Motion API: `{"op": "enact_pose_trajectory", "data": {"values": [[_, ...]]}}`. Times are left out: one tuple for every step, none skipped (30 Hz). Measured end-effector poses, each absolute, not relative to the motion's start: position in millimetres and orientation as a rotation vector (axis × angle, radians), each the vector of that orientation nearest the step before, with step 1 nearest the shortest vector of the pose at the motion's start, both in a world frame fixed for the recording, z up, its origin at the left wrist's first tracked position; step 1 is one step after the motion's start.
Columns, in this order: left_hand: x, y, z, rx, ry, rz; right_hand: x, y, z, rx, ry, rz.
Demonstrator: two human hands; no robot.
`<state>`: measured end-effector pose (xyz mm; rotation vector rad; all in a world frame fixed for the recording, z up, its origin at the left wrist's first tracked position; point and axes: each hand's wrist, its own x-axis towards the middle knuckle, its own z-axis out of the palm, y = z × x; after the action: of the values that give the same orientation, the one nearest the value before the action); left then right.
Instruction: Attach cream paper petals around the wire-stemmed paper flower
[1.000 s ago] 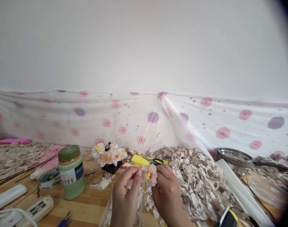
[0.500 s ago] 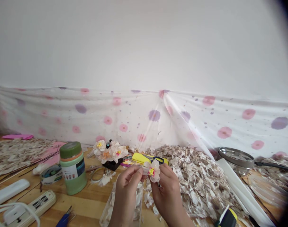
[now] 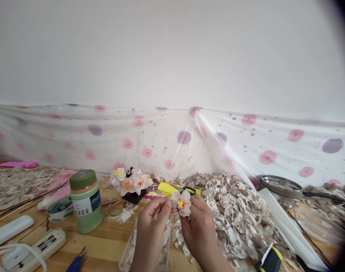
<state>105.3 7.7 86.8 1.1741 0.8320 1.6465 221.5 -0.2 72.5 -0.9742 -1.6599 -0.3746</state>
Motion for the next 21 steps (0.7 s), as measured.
{"op": "enact_pose_trajectory", "data": {"values": [[105.5, 7.6, 86.1, 1.167, 0.831, 1.651, 221.5, 0.0, 72.7, -0.970, -1.659, -0.382], [105.7, 7.2, 85.5, 1.156, 0.828, 1.655, 221.4, 0.1, 73.0, -0.963, -1.660, -0.385], [105.9, 6.7, 85.3, 1.143, 0.823, 1.655, 221.4, 0.1, 73.4, -0.956, -1.662, -0.382], [106.1, 5.9, 85.5, 1.129, 0.817, 1.653, 221.3, -0.1, 73.8, -0.950, -1.666, -0.373], [106.4, 5.1, 86.1, 1.119, 0.806, 1.648, 221.2, -0.4, 74.2, -0.947, -1.670, -0.358], [106.6, 4.3, 87.0, 1.115, 0.793, 1.641, 221.1, -0.8, 74.7, -0.945, -1.675, -0.338], [106.8, 3.6, 88.1, 1.118, 0.781, 1.632, 221.0, -1.4, 75.1, -0.943, -1.678, -0.318], [106.9, 3.1, 89.2, 1.126, 0.769, 1.625, 220.8, -2.0, 75.5, -0.939, -1.680, -0.301], [106.8, 2.7, 90.1, 1.137, 0.761, 1.617, 220.6, -2.5, 76.0, -0.934, -1.681, -0.285], [106.6, 2.6, 90.7, 1.148, 0.754, 1.610, 220.4, -3.1, 76.4, -0.928, -1.682, -0.274], [106.2, 2.6, 91.1, 1.159, 0.749, 1.603, 220.2, -3.5, 76.8, -0.925, -1.682, -0.267], [105.8, 2.6, 91.1, 1.167, 0.746, 1.596, 220.0, -3.9, 77.2, -0.923, -1.682, -0.263], [105.4, 2.6, 91.0, 1.176, 0.742, 1.587, 219.9, -4.0, 77.5, -0.922, -1.684, -0.262], [105.1, 2.5, 90.9, 1.185, 0.740, 1.579, 219.8, -4.1, 77.7, -0.924, -1.686, -0.264], [104.9, 2.2, 90.9, 1.197, 0.738, 1.572, 219.8, -3.9, 77.8, -0.928, -1.689, -0.267], [105.0, 1.7, 91.0, 1.207, 0.741, 1.568, 219.9, -3.7, 77.7, -0.930, -1.691, -0.271], [105.3, 1.0, 91.4, 1.215, 0.746, 1.567, 220.1, -3.3, 77.5, -0.934, -1.696, -0.274], [105.8, 0.2, 91.9, 1.220, 0.751, 1.567, 220.3, -3.0, 77.2, -0.940, -1.702, -0.279], [106.5, -0.5, 92.5, 1.221, 0.754, 1.570, 220.6, -2.6, 76.9, -0.948, -1.708, -0.284], [107.1, -1.1, 93.0, 1.216, 0.755, 1.574, 220.9, -2.2, 76.5, -0.957, -1.711, -0.292], [107.7, -1.5, 93.2, 1.207, 0.754, 1.582, 221.2, -2.0, 76.2, -0.967, -1.713, -0.300]]}}
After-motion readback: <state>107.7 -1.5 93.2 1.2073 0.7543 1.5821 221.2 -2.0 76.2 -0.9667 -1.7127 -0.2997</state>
